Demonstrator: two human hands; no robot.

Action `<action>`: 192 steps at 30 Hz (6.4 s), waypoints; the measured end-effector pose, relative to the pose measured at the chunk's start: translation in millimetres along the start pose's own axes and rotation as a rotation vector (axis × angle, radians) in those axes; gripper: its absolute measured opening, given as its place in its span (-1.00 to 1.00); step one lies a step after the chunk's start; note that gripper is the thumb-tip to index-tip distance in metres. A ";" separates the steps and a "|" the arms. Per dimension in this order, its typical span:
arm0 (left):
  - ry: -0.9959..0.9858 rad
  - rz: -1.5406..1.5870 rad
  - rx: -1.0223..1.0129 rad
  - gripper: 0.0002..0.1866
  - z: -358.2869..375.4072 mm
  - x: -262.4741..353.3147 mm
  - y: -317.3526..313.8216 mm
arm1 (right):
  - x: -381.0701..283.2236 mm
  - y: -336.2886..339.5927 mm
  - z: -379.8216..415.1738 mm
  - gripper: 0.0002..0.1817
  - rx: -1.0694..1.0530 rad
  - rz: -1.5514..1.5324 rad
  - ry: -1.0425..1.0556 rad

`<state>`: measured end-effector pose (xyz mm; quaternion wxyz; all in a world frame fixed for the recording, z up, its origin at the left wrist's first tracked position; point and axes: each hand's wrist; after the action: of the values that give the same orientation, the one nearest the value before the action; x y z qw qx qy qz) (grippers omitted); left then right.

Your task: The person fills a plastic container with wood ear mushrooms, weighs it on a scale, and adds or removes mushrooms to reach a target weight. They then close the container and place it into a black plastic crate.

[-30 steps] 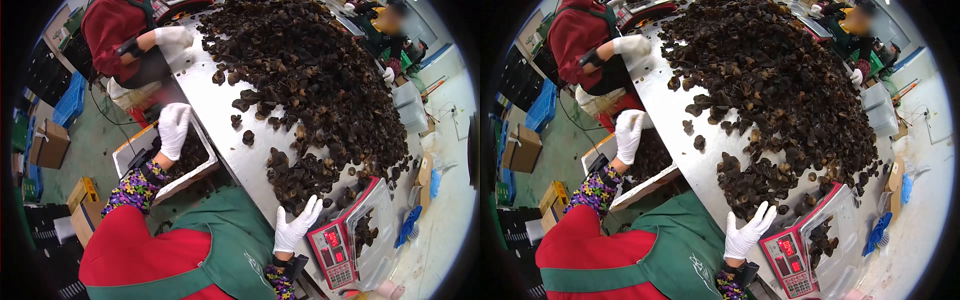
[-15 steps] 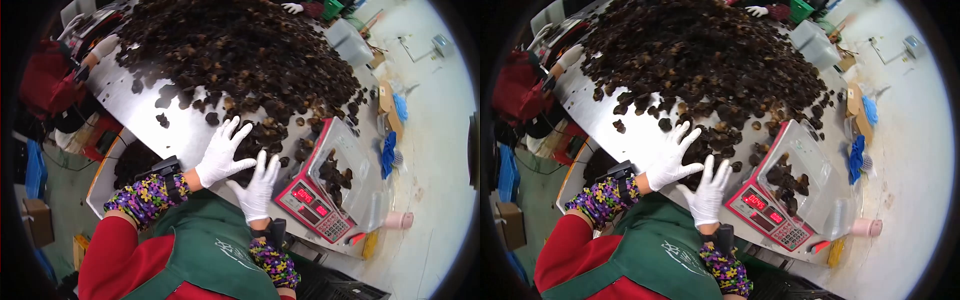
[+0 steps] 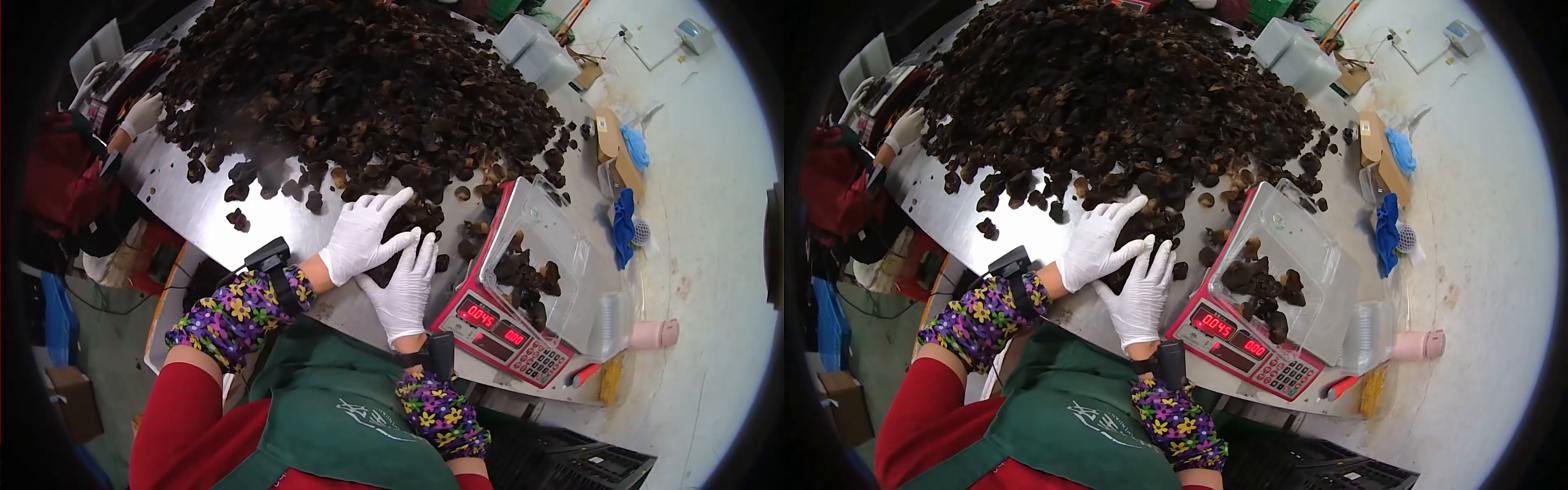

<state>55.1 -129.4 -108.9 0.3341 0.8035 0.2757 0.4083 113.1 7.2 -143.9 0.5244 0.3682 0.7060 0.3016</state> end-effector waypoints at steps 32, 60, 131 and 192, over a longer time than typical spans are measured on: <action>0.426 0.921 0.042 -0.80 -61.1 -55.5 8.1 | -2.4 12.1 8.6 0.28 -0.043 -0.029 0.011; 0.351 0.908 0.035 -0.50 8.7 -19.3 67.8 | 1.3 10.9 9.8 0.23 -0.036 -0.033 0.055; 0.479 0.825 0.502 -0.80 42.4 40.1 -16.2 | -13.4 9.9 -8.6 -0.52 0.057 -0.311 0.165; -0.251 0.209 0.133 -0.55 -70.7 141.5 0.8 | 105.0 270.4 -15.7 -0.65 0.430 0.245 0.188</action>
<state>68.7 -6.6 -10.2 0.2679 0.8927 0.1734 0.3182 134.2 242.3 25.4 0.3257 0.5242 0.7496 0.2391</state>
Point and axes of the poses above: each hand's wrist, its own z-axis away from the middle knuckle, its own y-axis out of the back of the hand, x = y × z, and after that the axes turned 7 degrees about -y, right-handed
